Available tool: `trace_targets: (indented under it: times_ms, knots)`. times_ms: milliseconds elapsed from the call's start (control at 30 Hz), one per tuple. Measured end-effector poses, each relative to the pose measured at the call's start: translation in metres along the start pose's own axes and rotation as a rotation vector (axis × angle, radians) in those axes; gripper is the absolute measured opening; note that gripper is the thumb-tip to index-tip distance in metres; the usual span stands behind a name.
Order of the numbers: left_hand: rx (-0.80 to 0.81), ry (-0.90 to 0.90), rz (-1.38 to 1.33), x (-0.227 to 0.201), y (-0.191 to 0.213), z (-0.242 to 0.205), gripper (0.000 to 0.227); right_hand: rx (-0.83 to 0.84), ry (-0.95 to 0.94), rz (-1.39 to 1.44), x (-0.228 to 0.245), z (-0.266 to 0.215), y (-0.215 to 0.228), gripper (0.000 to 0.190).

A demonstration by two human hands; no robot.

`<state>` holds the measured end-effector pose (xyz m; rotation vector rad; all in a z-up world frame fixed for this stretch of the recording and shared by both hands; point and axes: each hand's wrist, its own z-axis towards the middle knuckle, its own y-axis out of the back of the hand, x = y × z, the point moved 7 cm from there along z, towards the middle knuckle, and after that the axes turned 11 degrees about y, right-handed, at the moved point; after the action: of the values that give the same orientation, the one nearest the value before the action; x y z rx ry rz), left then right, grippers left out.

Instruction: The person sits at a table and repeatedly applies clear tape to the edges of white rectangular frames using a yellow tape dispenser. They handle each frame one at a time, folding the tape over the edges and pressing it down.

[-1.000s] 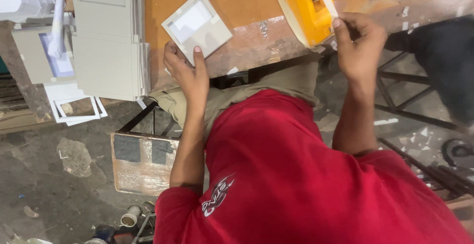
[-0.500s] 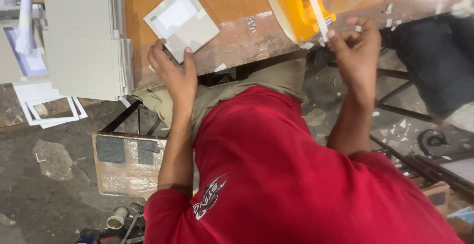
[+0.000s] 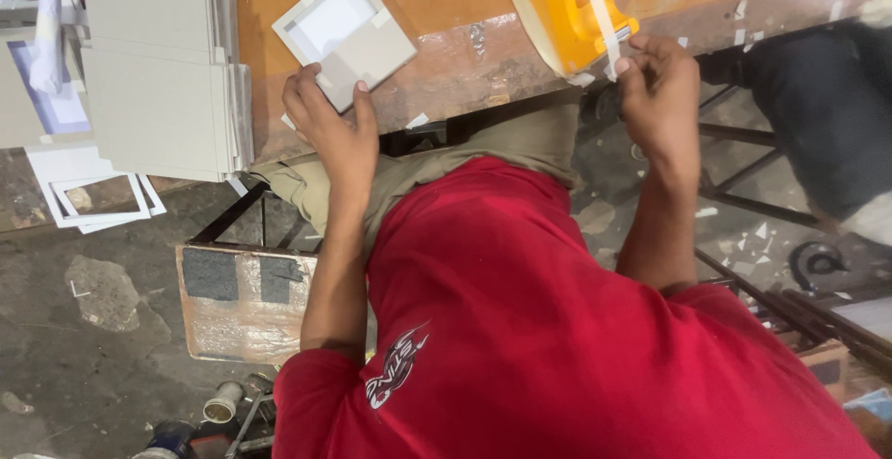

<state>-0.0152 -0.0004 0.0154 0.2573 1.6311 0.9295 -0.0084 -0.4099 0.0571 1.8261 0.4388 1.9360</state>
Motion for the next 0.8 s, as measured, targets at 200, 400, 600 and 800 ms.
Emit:
trace_targets:
  times_ms: [200,400,600,800]
  knots:
    - [0.017,0.015,0.007,-0.001,-0.002,0.0,0.057,0.037,0.268,-0.502,0.008,0.001,-0.004,0.019]
    - [-0.002,-0.03,-0.008,-0.001,0.001,0.003,0.058,0.049,0.323,-0.71,-0.019,0.004,-0.009,0.036]
    - [0.002,-0.021,-0.002,-0.002,-0.001,-0.001,0.055,-0.096,0.245,-0.121,0.008,0.011,0.009,0.019]
    - [0.001,-0.027,-0.011,-0.007,0.001,0.001,0.053,0.021,0.473,-0.576,0.052,0.024,-0.007,0.012]
